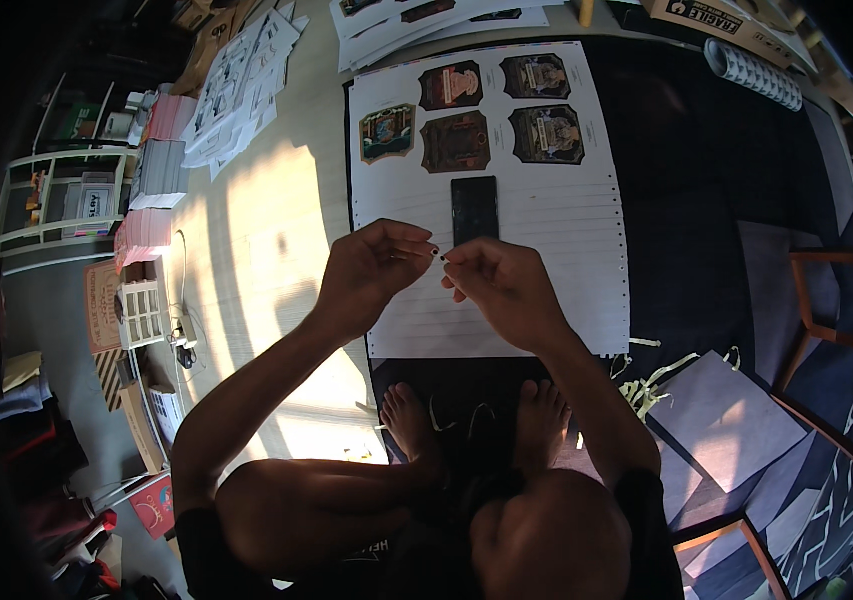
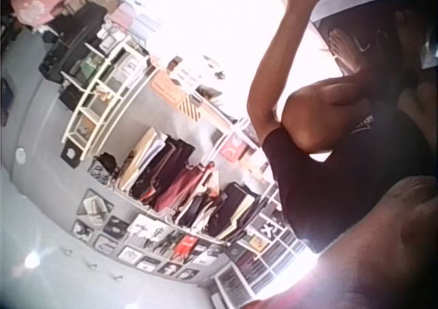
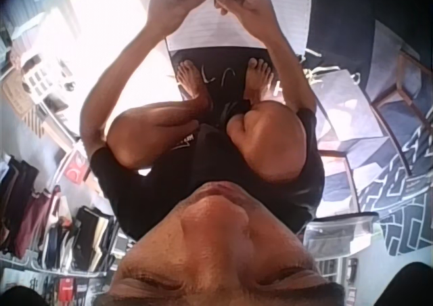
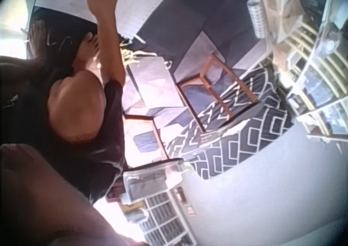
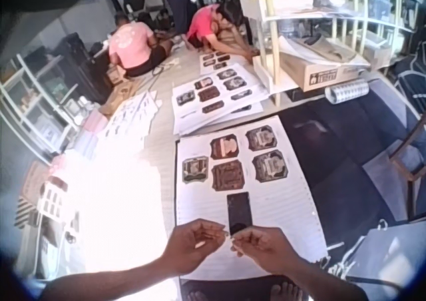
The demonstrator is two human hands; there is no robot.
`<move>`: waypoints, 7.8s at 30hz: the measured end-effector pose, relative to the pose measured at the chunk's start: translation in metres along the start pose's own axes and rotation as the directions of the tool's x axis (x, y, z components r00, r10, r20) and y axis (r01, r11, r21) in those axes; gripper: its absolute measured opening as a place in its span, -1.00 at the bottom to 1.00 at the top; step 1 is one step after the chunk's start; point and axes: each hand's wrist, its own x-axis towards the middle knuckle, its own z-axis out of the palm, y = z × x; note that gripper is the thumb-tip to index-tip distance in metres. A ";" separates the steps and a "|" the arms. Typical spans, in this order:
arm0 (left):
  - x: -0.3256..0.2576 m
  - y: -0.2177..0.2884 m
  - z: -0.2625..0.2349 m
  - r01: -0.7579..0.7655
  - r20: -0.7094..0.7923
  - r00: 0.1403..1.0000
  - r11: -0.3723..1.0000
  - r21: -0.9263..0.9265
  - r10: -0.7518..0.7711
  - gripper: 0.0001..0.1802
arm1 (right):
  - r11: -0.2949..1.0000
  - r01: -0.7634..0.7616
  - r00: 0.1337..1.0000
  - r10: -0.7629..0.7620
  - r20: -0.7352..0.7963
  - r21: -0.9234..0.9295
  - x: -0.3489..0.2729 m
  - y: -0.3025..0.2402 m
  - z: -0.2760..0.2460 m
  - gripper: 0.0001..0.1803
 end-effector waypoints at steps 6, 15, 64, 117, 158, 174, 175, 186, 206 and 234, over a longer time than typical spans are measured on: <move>-0.010 0.009 0.009 -0.007 -0.063 0.998 0.985 0.170 0.018 -0.76 | 0.855 0.288 0.897 -0.399 -0.190 -0.432 -0.009 0.001 0.018 -0.81; -0.022 0.009 0.019 0.054 -0.107 0.993 0.997 0.046 -0.049 -0.76 | 0.245 0.494 0.579 -0.808 0.106 -0.834 -0.010 0.013 0.026 -0.61; -0.034 0.015 0.021 -0.366 0.009 0.919 0.848 0.383 0.393 -0.70 | 0.967 0.202 0.976 -0.212 -0.055 -0.153 -0.022 -0.011 0.019 -0.93; -0.020 0.008 0.013 -0.095 -0.157 0.981 0.989 0.117 0.113 -0.76 | 0.987 0.146 0.980 -0.153 -0.127 -0.062 -0.032 -0.006 0.023 -0.90; -0.009 0.025 -0.009 -0.528 0.158 0.842 0.726 0.441 0.516 -0.07 | 0.978 0.059 0.725 -0.180 0.665 0.200 0.005 -0.031 -0.024 -0.62; -0.006 0.017 -0.012 -0.603 0.250 0.796 0.685 0.408 0.551 -0.08 | 0.960 -0.035 0.816 -0.133 0.563 0.278 -0.006 0.001 -0.026 -0.80; -0.005 0.017 -0.011 -0.609 0.256 0.791 0.682 0.404 0.555 -0.08 | 0.971 -0.027 0.820 -0.113 0.562 0.236 -0.007 0.000 -0.027 -0.78; -0.007 0.016 -0.010 -0.622 0.263 0.782 0.689 0.372 0.565 -0.04 | 0.953 0.249 0.815 -0.304 0.493 0.175 -0.012 -0.025 -0.006 -0.76; -0.007 0.013 -0.011 -0.632 0.269 0.773 0.669 0.391 0.574 0.11 | 0.952 0.171 0.837 -0.276 0.472 0.252 -0.024 -0.026 0.000 -0.91; 0.061 -0.143 0.196 -0.662 0.500 0.750 0.496 0.562 0.434 -0.62 | 0.926 -0.297 0.948 0.257 -0.188 -0.233 -0.159 0.109 -0.260 -0.88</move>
